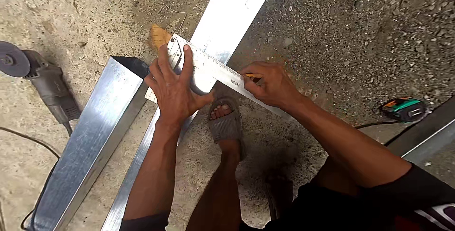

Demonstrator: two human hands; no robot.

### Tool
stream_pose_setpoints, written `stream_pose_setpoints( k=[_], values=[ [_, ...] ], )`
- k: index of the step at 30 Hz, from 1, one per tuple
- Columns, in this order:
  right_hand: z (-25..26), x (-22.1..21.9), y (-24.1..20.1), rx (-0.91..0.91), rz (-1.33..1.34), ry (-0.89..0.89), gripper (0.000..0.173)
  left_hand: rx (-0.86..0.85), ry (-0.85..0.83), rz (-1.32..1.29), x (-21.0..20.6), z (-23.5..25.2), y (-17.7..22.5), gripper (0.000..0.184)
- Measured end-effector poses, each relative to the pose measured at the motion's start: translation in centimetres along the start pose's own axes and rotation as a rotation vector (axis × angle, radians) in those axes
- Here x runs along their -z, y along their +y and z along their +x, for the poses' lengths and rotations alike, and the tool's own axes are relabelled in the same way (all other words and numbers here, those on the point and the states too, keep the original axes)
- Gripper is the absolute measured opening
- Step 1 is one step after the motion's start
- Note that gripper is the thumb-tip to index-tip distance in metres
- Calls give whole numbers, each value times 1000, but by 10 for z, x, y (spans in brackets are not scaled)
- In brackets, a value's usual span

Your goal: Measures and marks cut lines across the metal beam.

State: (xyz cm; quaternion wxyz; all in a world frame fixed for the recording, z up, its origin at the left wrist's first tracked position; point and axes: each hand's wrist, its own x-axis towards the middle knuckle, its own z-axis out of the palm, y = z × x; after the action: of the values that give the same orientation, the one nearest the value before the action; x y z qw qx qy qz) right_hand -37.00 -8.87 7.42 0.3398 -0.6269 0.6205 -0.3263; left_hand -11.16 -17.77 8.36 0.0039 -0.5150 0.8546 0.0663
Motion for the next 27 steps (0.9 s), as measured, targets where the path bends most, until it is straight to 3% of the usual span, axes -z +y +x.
stream_pose_setpoints(
  k=[8, 13, 16, 20, 23, 27],
  values=[
    [-21, -12, -20, -246, -90, -74, 38, -22, 19, 39, -2, 0, -2, 128],
    [-33, -15, -72, -350, -211, 7, 38, -27, 18, -24, -3, -3, -8, 131],
    [-33, -11, -75, -366, -184, 18, 35, 22, 58, -12, 3, -12, 3, 129],
    [-28, 17, -58, -341, -99, 181, 35, 165, 152, -47, 5, -69, 22, 140],
    [-41, 52, -46, -325, -28, 377, 32, 254, 1, 43, -16, -104, 1, 146],
    [-81, 75, -47, -468, 100, 517, 30, 229, -114, 16, -17, -101, -27, 131]
  ],
)
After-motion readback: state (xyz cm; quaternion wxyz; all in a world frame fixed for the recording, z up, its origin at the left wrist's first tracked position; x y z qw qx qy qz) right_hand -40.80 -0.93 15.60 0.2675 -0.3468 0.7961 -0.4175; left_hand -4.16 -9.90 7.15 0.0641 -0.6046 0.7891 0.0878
